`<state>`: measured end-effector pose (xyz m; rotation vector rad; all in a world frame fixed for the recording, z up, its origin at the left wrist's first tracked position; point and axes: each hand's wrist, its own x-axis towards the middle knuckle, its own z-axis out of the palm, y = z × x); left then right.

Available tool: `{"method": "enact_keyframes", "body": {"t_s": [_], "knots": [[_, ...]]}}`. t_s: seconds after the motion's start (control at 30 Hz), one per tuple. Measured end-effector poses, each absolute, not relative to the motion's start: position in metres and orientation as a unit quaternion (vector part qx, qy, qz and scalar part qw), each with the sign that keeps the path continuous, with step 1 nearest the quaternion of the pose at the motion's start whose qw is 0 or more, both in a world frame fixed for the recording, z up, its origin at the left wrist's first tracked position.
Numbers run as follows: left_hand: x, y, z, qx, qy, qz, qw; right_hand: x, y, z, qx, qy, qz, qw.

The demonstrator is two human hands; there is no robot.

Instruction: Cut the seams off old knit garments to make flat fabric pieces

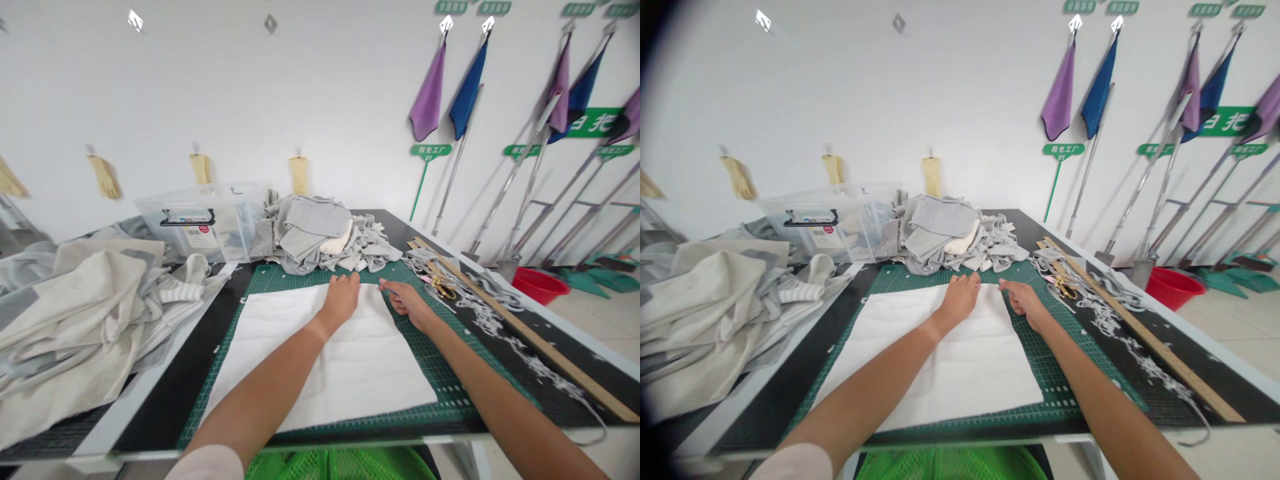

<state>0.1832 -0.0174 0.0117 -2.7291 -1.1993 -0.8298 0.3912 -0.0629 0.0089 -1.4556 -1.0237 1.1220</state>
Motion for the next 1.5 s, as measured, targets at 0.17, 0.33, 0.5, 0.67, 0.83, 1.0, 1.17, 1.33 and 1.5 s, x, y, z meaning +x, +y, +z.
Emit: {"method": "enact_keyframes", "body": {"t_s": [0.17, 0.33, 0.5, 0.67, 0.83, 1.0, 1.17, 1.33, 1.5], "knots": [[0.184, -0.026, 0.015, -0.873, -0.374, -0.311, -0.038, 0.388, -0.067, 0.012, -0.605, -0.449, 0.455, 0.475], [0.179, -0.030, 0.021, -0.875, -0.343, -0.338, -0.056, 0.390, -0.064, 0.010, -0.606, -0.439, 0.466, 0.473], [0.179, -0.036, 0.025, -0.881, -0.315, -0.351, -0.045, 0.393, -0.063, 0.009, -0.597, -0.443, 0.484, 0.462], [0.183, -0.039, 0.022, -0.883, -0.316, -0.344, -0.041, 0.391, -0.069, 0.013, -0.573, -0.469, 0.490, 0.460], [0.186, -0.034, 0.017, -0.869, -0.371, -0.323, -0.052, 0.386, -0.074, 0.017, -0.546, -0.518, 0.458, 0.473], [0.184, -0.029, 0.017, -0.860, -0.385, -0.328, -0.062, 0.385, -0.076, 0.021, -0.531, -0.543, 0.427, 0.490], [0.184, -0.032, 0.020, -0.857, -0.369, -0.352, -0.074, 0.385, -0.078, 0.021, -0.539, -0.564, 0.418, 0.465], [0.183, -0.034, 0.023, -0.862, -0.362, -0.344, -0.085, 0.381, -0.079, 0.022, -0.559, -0.564, 0.385, 0.471], [0.183, -0.035, 0.022, -0.860, -0.355, -0.361, -0.068, 0.378, -0.080, 0.026, -0.578, -0.560, 0.353, 0.477]]}}
